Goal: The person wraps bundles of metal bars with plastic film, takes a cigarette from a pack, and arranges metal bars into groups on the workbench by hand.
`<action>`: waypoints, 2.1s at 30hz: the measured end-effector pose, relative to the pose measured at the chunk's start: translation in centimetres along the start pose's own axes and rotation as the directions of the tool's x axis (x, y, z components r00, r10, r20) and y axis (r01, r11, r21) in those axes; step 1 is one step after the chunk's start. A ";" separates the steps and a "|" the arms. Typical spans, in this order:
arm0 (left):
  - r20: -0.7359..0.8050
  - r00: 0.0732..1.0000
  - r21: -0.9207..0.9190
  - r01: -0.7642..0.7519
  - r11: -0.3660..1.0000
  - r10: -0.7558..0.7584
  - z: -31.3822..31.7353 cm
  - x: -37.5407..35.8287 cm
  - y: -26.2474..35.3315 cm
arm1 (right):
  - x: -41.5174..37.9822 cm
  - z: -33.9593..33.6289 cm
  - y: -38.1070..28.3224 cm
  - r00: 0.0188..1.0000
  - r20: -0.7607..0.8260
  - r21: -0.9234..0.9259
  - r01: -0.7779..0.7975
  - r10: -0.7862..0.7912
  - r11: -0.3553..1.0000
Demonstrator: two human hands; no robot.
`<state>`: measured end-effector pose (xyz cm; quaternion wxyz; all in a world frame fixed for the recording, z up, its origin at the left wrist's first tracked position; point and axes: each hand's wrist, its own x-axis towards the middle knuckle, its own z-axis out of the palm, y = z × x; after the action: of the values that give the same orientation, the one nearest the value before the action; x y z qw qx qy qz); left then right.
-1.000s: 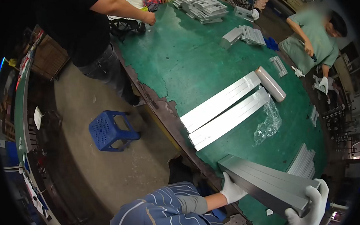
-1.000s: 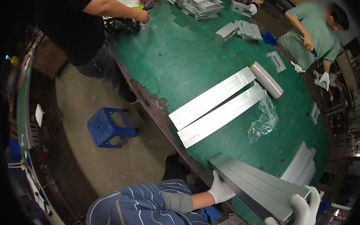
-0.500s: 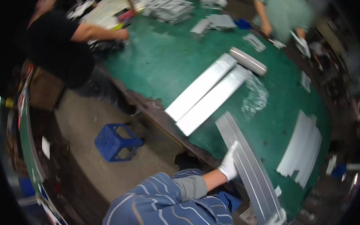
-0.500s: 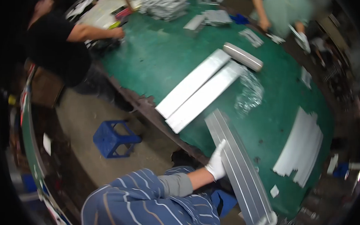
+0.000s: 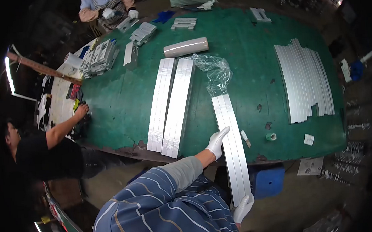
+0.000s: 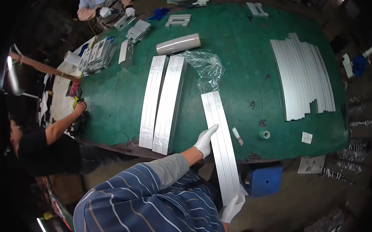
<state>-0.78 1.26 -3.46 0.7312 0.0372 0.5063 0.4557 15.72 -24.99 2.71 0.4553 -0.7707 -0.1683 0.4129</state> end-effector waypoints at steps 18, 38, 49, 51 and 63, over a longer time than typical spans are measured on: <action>0.251 0.965 0.769 -0.248 0.590 0.079 -5.5 1.8 2.4 | 2.3 9.7 6.4 0.978 0.145 0.477 -0.200 0.147 0.856; 0.153 0.747 0.778 -0.495 0.387 0.648 2.6 11.7 7.0 | 3.5 9.3 6.8 0.812 0.406 0.814 -0.530 0.419 0.237; 0.929 0.273 0.010 -0.694 -0.720 -0.250 5.5 4.1 5.0 | 5.1 13.0 6.1 0.762 0.255 0.932 -0.357 0.595 0.058; 0.946 0.233 -0.007 -0.679 -0.734 -0.225 4.8 4.4 4.6 | 4.9 13.4 6.6 0.758 0.215 0.946 -0.319 0.616 0.063; 0.828 0.326 -0.094 -0.721 -0.687 -0.456 4.3 1.6 1.2 | 5.1 10.5 7.3 0.699 0.501 0.800 -0.598 0.511 0.034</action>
<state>1.88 4.81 -1.86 0.0590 0.9860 0.1542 -0.0234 9.67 -19.70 -8.42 0.6064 -0.3394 0.3982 0.5988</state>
